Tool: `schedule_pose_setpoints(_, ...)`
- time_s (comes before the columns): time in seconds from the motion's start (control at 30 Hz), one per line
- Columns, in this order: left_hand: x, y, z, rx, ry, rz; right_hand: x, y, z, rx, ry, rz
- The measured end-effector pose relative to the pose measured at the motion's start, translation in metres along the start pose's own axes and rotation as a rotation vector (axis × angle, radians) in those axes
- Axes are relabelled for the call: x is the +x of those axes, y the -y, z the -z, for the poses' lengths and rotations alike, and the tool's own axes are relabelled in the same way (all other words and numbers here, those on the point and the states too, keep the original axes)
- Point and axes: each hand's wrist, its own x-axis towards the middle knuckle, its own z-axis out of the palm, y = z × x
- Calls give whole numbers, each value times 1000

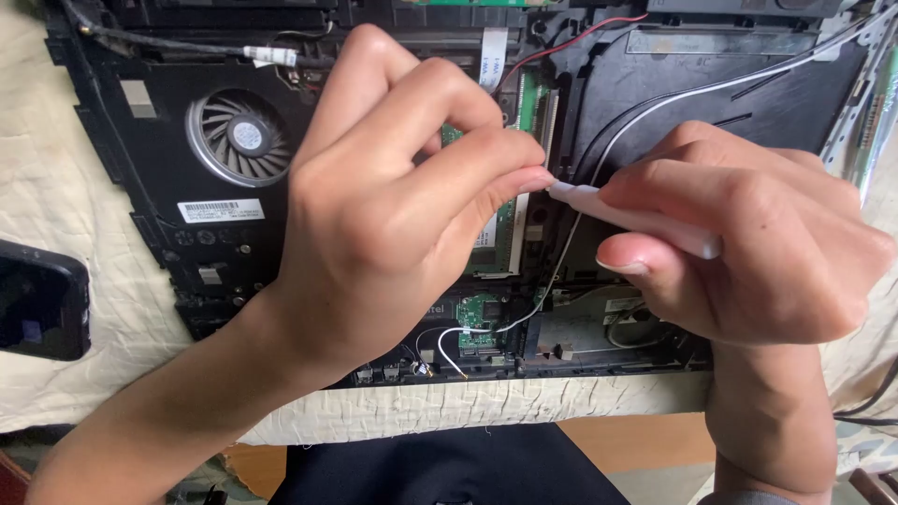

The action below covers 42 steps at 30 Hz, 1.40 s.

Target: Performing a final internal inspection of a laptop, routing cables and checking component seating.

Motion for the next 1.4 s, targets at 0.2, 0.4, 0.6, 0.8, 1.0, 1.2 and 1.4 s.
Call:
schedule_pose_setpoints(0.2,-5,3,-2,79,28,-43,-5,0,-1,-57,1,20)
schedule_pose_setpoints(0.4,-5,2,-7,278,7,-147,-4,9,5,-83,101,-37)
schedule_pose_setpoints(0.6,-7,1,-11,389,-26,-199,-8,-2,2,-67,60,60)
schedule_pose_setpoints(0.8,-8,-4,-11,498,-35,-244,-14,-8,-1,-37,39,86)
schedule_pose_setpoints(1.0,-12,1,-15,296,-50,-142,-18,-9,5,-7,104,47)
schedule_pose_setpoints(1.2,-12,1,-16,289,-40,-140,-25,-15,2,36,83,41)
schedule_pose_setpoints(1.4,-12,-1,-19,106,-42,-30,-29,-8,14,-30,182,-45)
